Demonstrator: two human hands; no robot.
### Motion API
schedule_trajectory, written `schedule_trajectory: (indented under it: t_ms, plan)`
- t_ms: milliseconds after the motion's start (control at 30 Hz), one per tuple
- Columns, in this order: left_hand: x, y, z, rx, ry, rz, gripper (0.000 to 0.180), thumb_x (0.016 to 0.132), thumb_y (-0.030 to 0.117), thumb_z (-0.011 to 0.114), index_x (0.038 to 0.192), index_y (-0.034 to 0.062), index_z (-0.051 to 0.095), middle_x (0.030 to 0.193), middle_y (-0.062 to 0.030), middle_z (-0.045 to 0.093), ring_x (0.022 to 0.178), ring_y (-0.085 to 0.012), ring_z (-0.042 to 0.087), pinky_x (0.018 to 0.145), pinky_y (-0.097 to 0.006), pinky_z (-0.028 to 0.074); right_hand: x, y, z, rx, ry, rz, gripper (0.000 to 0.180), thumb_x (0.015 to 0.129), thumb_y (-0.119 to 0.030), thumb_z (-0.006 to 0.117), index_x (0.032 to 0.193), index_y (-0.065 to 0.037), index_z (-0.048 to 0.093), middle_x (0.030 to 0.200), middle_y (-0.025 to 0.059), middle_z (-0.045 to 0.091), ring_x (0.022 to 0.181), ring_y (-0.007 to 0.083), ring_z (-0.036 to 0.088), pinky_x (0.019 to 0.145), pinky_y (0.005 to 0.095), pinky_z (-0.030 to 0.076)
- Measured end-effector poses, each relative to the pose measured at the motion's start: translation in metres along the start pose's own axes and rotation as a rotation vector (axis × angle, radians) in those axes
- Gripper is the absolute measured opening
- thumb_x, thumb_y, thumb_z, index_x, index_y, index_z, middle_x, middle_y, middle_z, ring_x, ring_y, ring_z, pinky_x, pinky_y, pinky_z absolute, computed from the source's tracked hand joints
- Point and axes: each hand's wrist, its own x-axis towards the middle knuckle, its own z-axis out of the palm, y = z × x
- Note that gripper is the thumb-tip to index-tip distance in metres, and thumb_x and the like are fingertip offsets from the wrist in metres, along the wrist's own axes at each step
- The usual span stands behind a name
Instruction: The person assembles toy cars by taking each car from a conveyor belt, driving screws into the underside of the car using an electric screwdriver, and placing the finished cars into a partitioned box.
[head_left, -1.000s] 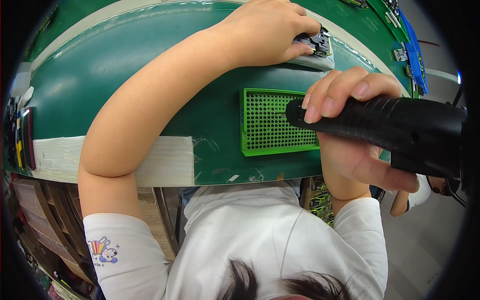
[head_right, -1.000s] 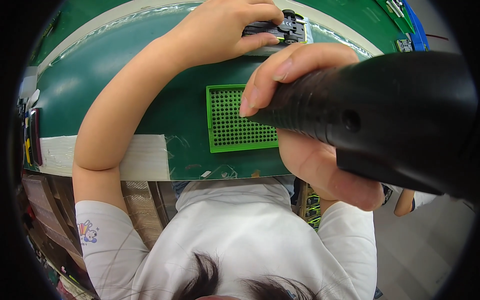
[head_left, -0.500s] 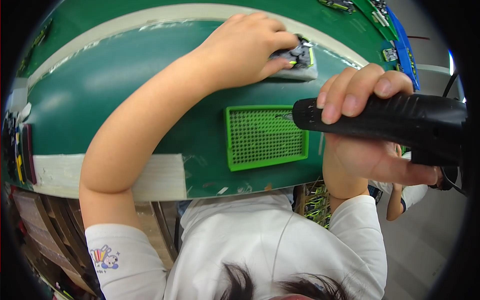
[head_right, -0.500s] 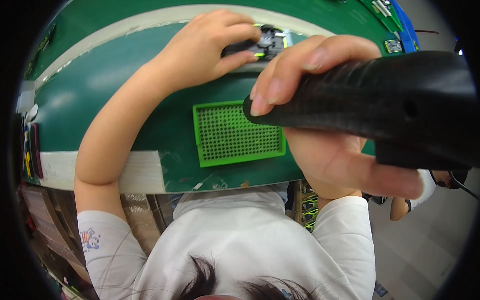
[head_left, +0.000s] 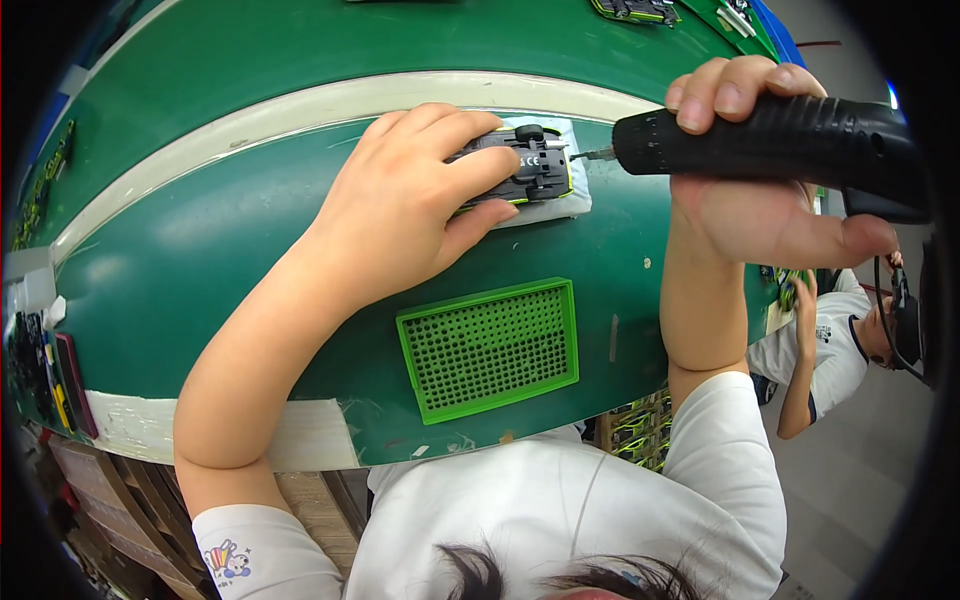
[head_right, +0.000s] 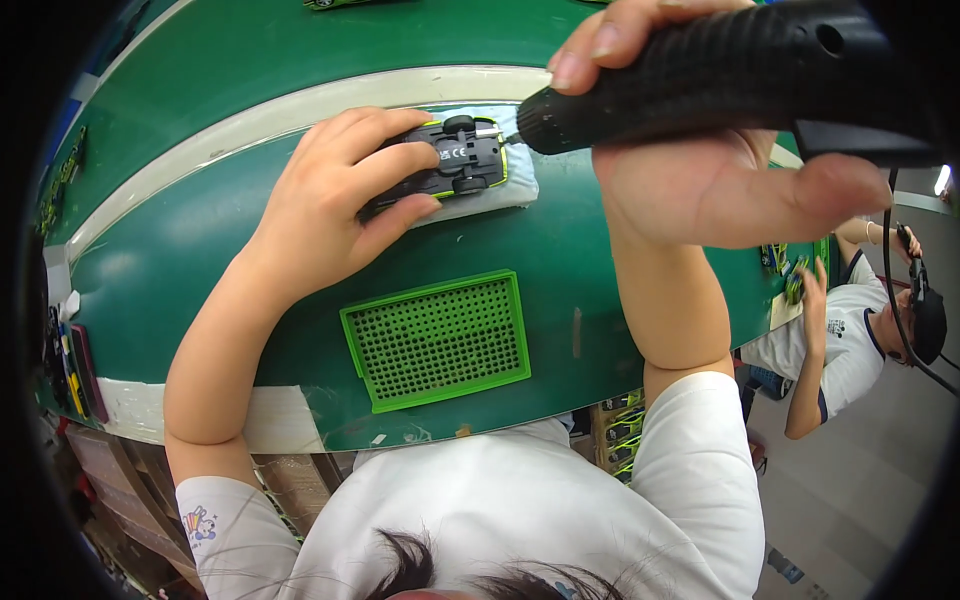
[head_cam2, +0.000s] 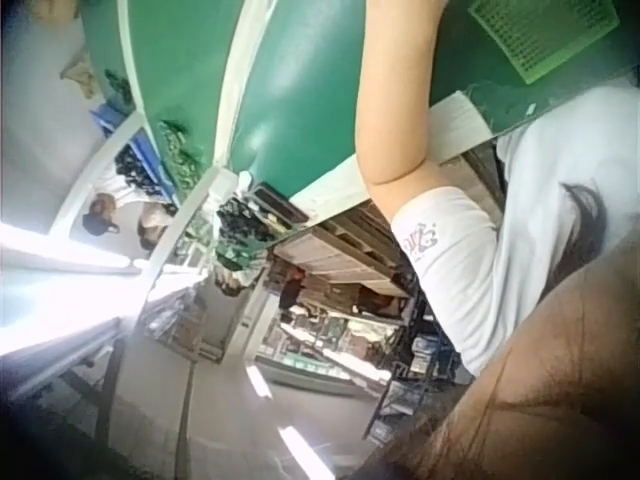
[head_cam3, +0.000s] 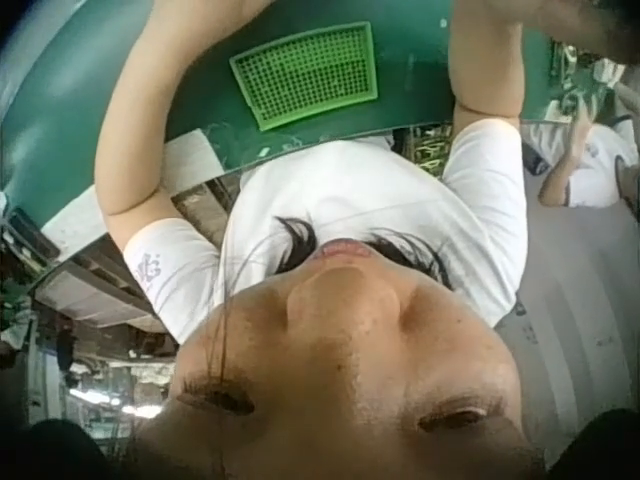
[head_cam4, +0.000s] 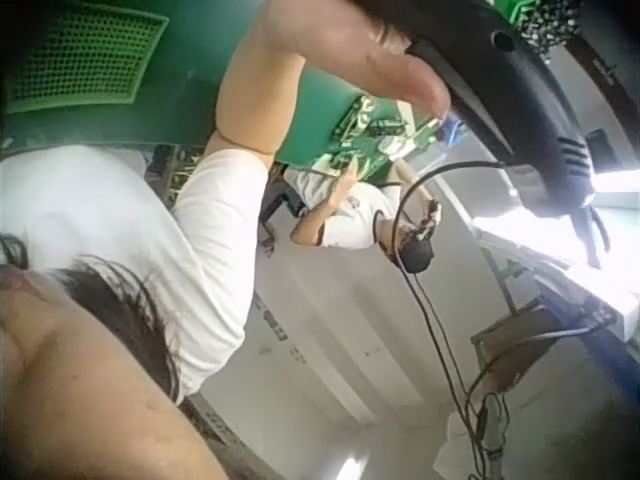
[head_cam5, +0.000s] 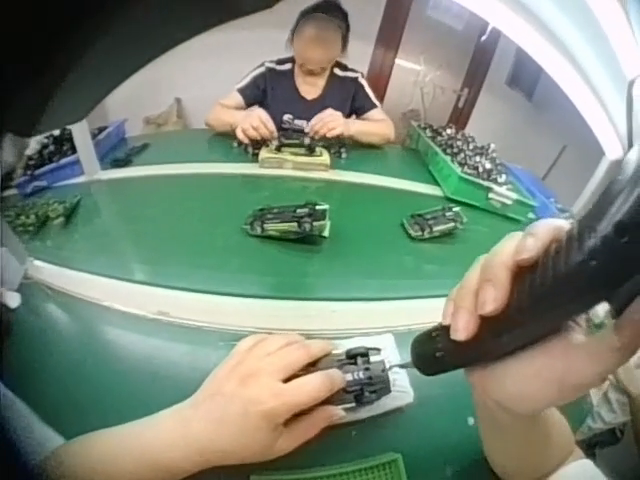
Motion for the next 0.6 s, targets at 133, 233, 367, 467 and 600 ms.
schedule_trajectory:
  t_ms: [133, 233, 367, 467, 600]
  plan:
    - [0.001, -0.002, 0.001, 0.003, -0.004, -0.009, 0.029, 0.078, 0.017, 0.076, 0.103, 0.0072, 0.064, 0.118, -0.0119, 0.063, 0.107, -0.0335, 0.059, 0.092, -0.043, 0.046, -0.004, 0.006, 0.0, -0.015, 0.024, 0.055, 0.111, 0.064, -0.1, 0.037, 0.119, -0.006, 0.059, 0.091, 0.0098, 0.058, 0.075, 0.0223, 0.056, 0.07, 0.037, 0.044]
    - [-0.001, -0.005, -0.001, 0.002, -0.017, -0.023, 0.031, 0.077, 0.016, 0.077, 0.103, 0.007, 0.064, 0.119, -0.0122, 0.063, 0.106, -0.0339, 0.059, 0.092, -0.043, 0.046, -0.005, 0.011, 0.0, 0.0, 0.025, 0.088, 0.111, 0.064, -0.1, 0.036, 0.12, -0.007, 0.059, 0.091, 0.0098, 0.058, 0.075, 0.0223, 0.056, 0.069, 0.0369, 0.044]
    - [-0.001, -0.007, -0.002, 0.006, -0.02, -0.035, 0.031, 0.077, 0.016, 0.077, 0.103, 0.0068, 0.064, 0.119, -0.0123, 0.062, 0.106, -0.034, 0.059, 0.092, -0.043, 0.046, -0.001, 0.017, 0.002, 0.036, 0.021, 0.109, 0.111, 0.064, -0.1, 0.036, 0.119, -0.006, 0.058, 0.091, 0.0101, 0.058, 0.074, 0.0222, 0.057, 0.068, 0.0366, 0.045]
    - [0.002, -0.007, -0.002, 0.002, -0.01, -0.026, 0.031, 0.077, 0.016, 0.077, 0.103, 0.0067, 0.064, 0.119, -0.0125, 0.062, 0.106, -0.0341, 0.059, 0.092, -0.043, 0.046, 0.004, 0.018, 0.006, 0.05, 0.03, 0.115, 0.111, 0.065, -0.099, 0.035, 0.118, -0.004, 0.058, 0.09, 0.0105, 0.057, 0.073, 0.0221, 0.057, 0.066, 0.036, 0.046]
    - [0.0, -0.01, -0.004, 0.012, -0.017, -0.038, 0.03, 0.077, 0.016, 0.077, 0.103, 0.0065, 0.064, 0.118, -0.0128, 0.062, 0.106, -0.0341, 0.059, 0.092, -0.043, 0.046, 0.008, 0.028, 0.014, 0.094, 0.046, 0.117, 0.11, 0.067, -0.099, 0.035, 0.115, -0.002, 0.057, 0.088, 0.0112, 0.057, 0.071, 0.0219, 0.058, 0.063, 0.0352, 0.047]
